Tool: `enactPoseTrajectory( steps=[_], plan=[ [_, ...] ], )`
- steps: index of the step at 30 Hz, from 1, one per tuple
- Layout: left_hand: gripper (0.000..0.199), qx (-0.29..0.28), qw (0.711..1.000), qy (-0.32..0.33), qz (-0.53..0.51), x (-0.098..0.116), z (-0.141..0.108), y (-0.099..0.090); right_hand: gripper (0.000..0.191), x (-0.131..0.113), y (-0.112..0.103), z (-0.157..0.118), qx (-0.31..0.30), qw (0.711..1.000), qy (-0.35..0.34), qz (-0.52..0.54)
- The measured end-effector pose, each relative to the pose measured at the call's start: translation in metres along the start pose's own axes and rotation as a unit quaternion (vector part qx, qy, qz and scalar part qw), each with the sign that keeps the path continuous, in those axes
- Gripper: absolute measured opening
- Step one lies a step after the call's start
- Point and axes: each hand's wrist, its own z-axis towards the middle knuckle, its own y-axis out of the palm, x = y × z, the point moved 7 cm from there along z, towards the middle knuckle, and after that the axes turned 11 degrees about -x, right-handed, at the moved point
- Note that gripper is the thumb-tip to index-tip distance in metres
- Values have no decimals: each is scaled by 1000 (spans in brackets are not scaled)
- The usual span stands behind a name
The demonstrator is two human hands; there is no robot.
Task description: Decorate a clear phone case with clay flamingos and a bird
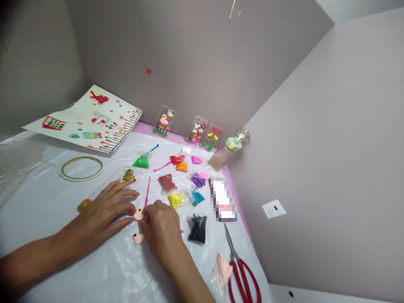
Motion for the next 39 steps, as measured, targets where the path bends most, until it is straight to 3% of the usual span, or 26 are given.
enactPoseTrajectory(
  steps=[3, 6, 8, 10, 13, 16, 22, 39],
  plan=[
    [11, 17, 999, -9, -36, -2, 0, -6, 10, 2, -1, -3, 24, 1000, -11, -3],
    [18, 18, 985, -92, -145, -9, 0, -13, 11, 1, -11, -11, 99, 993, -51, 31],
    [28, -13, 952, -176, -251, -14, -2, -9, 11, -3, -19, -19, 164, 979, -101, 62],
    [39, -45, 911, -210, -352, -11, -3, -3, 10, -10, -26, -28, 218, 961, -152, 77],
    [43, -76, 849, -211, -478, -4, -4, 6, 9, -20, -31, -37, 267, 940, -200, 64],
    [34, -92, 816, -197, -536, -2, -2, 11, 9, -29, -34, -41, 279, 931, -232, 48],
    [29, -100, 793, -229, -555, 0, -1, 7, 11, -26, -37, -42, 264, 928, -241, 101],
    [25, -135, 761, -244, -586, 7, -1, -1, 10, -31, -44, -44, 265, 924, -271, 54]
  ],
)
